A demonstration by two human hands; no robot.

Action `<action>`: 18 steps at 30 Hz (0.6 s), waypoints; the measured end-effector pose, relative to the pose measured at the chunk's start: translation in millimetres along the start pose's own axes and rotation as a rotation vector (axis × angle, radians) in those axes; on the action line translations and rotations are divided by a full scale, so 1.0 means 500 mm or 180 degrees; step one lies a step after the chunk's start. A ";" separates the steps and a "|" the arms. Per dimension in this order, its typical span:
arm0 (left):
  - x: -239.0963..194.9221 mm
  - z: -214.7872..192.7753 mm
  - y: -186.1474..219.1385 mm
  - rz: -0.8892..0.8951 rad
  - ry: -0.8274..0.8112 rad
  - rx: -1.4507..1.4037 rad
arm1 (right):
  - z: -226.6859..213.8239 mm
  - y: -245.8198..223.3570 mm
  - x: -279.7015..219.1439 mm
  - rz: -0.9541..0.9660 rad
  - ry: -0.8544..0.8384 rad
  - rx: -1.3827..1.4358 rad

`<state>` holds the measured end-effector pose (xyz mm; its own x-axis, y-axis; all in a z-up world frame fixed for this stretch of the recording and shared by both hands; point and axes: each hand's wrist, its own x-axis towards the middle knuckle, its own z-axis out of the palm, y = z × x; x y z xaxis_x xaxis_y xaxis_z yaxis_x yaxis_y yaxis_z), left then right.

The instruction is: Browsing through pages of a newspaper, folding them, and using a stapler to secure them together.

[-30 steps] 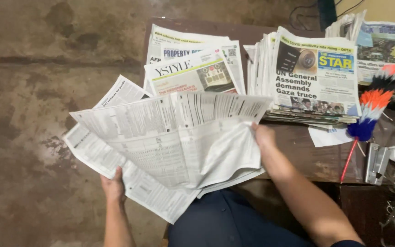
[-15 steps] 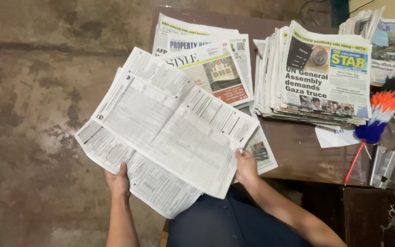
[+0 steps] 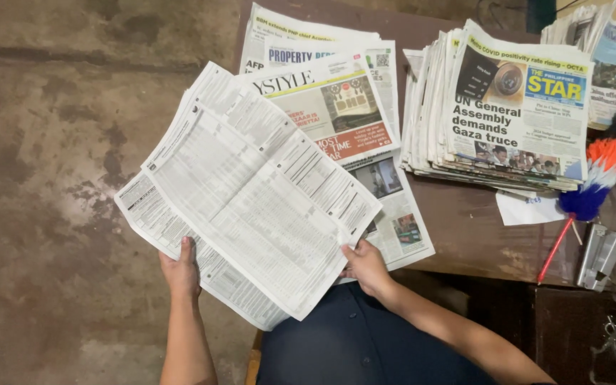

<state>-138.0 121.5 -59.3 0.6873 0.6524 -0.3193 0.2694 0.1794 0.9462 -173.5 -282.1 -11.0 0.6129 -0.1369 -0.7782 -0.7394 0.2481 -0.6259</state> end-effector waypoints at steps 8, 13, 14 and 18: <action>-0.009 0.006 0.001 0.0156 -0.0009 0.0177 | -0.007 0.029 0.005 -0.0138 -0.0218 -0.0670; -0.045 0.020 0.055 0.0048 0.0004 0.0118 | -0.028 0.039 0.018 -0.0427 -0.0555 -0.1614; -0.048 0.025 0.067 -0.0030 -0.0048 0.0084 | -0.031 0.047 0.026 -0.0460 -0.0574 -0.1677; -0.039 0.012 0.048 -0.0128 0.0038 0.0230 | -0.030 0.043 0.013 -0.0337 -0.0590 -0.1697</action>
<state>-140.9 108.5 -30.9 0.6669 0.6546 -0.3560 0.3449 0.1523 0.9262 -189.3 -292.1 -30.3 0.6944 0.0476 -0.7180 -0.6801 -0.2824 -0.6765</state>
